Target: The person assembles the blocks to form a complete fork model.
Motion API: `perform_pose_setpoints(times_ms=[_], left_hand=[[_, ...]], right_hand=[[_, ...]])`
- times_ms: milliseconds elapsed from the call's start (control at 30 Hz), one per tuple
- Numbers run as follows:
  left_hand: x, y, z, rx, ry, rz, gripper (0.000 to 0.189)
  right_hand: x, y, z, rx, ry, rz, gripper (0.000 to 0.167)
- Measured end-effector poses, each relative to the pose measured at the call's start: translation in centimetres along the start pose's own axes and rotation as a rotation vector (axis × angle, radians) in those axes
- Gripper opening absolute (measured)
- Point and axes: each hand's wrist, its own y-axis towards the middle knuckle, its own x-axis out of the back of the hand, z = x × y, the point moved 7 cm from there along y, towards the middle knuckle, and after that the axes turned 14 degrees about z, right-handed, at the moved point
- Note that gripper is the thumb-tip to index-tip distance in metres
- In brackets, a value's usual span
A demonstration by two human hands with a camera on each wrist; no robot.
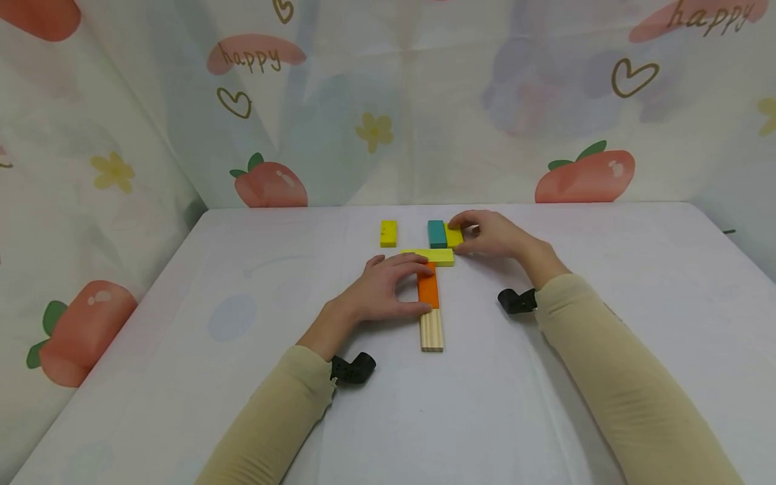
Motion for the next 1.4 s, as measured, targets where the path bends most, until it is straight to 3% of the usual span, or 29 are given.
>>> perform_pose_setpoints(times_ms=[1400], left_hand=[[0.12, -0.06, -0.04, -0.006, 0.01, -0.01, 0.055]], right_hand=[[-0.11, -0.34, -0.1, -0.044, 0.0, 0.007, 0.05]])
